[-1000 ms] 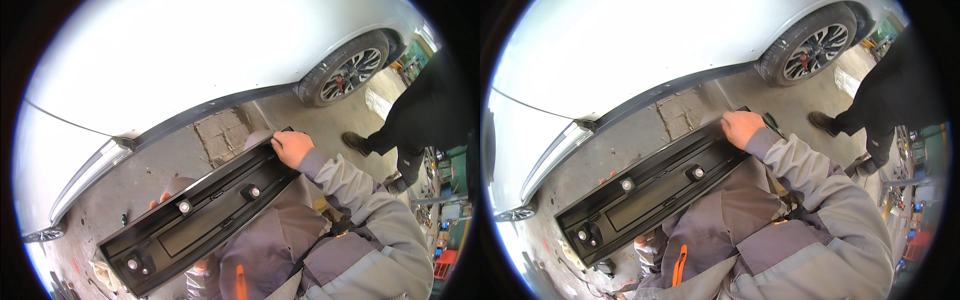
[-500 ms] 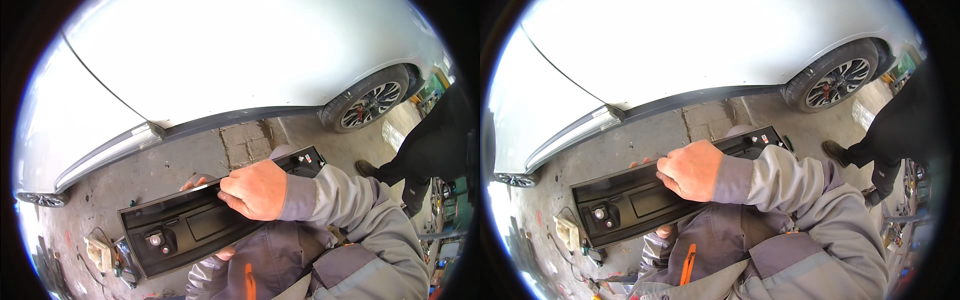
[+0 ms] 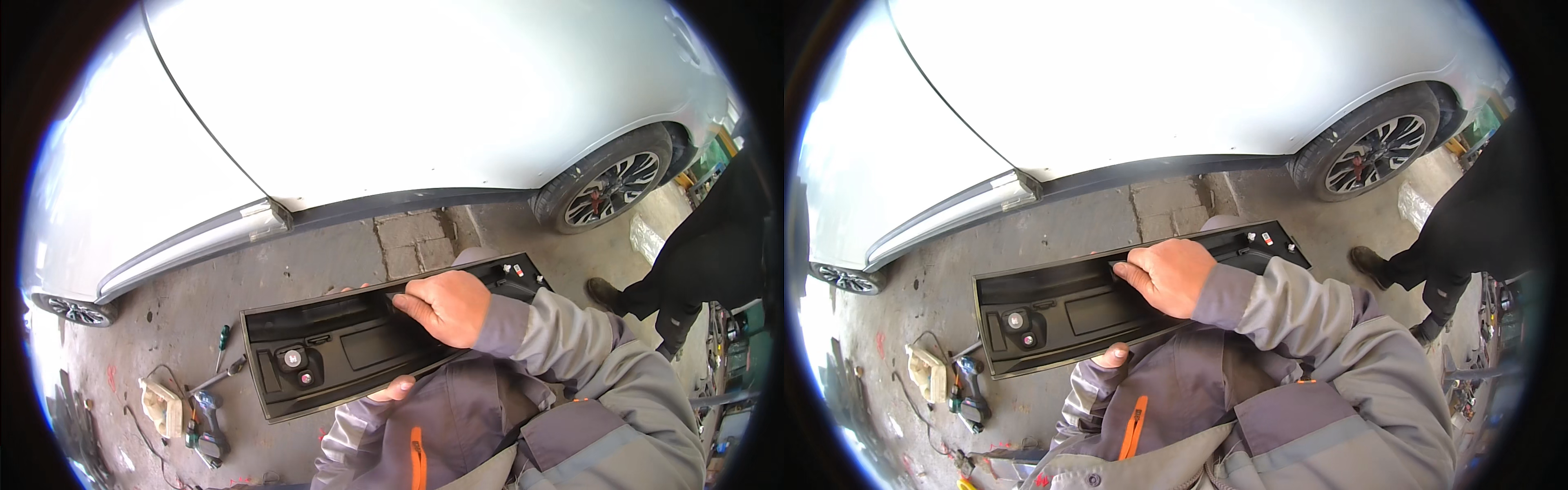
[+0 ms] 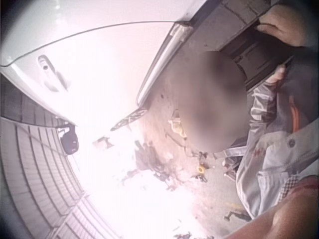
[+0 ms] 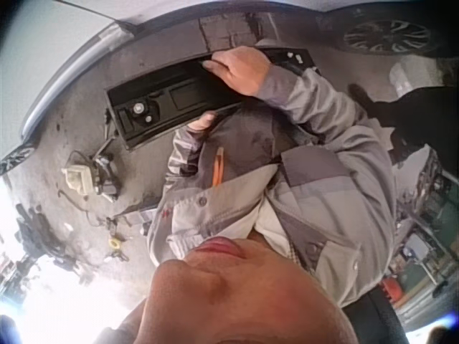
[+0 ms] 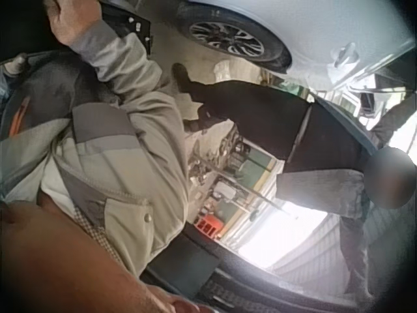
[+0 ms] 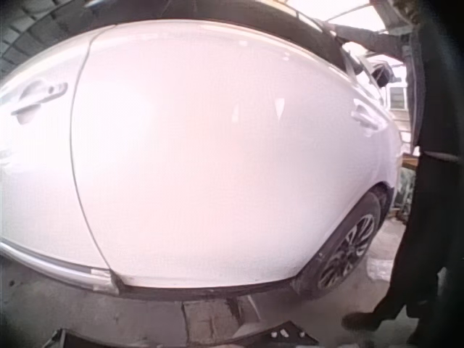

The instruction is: The person repeatedly positions and aligns a black plastic side skirt along the lower edge of a white car's door panel. They use both hands to hold the trim against the body, then use pliers to adjust fasteners or clips on the underside of the part. The person continues to reposition and press the trim along the length of the car's side.

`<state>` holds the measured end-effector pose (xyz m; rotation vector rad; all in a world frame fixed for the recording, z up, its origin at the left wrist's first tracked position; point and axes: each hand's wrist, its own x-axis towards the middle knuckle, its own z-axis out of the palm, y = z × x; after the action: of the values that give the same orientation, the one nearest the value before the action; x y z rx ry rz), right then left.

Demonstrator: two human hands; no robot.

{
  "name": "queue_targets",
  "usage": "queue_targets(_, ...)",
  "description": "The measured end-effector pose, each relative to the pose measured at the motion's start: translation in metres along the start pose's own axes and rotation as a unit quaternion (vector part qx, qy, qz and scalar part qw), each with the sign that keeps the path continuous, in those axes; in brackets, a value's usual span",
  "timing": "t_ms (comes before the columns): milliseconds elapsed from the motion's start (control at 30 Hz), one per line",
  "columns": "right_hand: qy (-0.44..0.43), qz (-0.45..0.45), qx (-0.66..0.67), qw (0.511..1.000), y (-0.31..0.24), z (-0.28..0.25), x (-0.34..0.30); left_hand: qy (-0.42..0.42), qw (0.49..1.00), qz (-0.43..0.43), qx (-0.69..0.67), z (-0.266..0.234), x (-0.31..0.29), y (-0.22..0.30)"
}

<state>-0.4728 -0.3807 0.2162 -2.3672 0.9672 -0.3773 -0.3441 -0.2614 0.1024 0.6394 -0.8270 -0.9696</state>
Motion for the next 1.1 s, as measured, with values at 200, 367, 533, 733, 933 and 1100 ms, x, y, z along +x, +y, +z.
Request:
queue_targets(200, 0.052, -0.205, -0.072, 0.975, -0.049, -0.038, 0.004, 0.002, 1.0, -0.004, -0.014, 0.005, 0.009, -0.005)
queue_targets(367, -0.12, -0.241, 0.015, 0.963, -0.097, -0.036, 0.021, -0.002, 1.0, -0.019, -0.023, 0.009, -0.001, -0.009)
queue_targets(533, -0.139, -0.199, -0.102, 0.965, -0.118, -0.042, 0.022, -0.003, 0.999, -0.034, -0.027, 0.012, -0.015, -0.012)
queue_targets(733, -0.313, -0.1, -0.038, 0.944, -0.123, -0.056, 0.031, 0.003, 0.998, -0.041, -0.041, 0.012, -0.024, -0.014)
queue_targets(933, -0.138, -0.339, -0.172, 0.914, -0.119, -0.037, 0.016, 0.003, 0.997, -0.052, -0.05, 0.013, -0.028, -0.019)
queue_targets(1100, -0.056, -0.273, -0.083, 0.957, -0.098, -0.016, -0.002, 0.024, 0.996, -0.047, -0.072, 0.009, -0.027, -0.023)
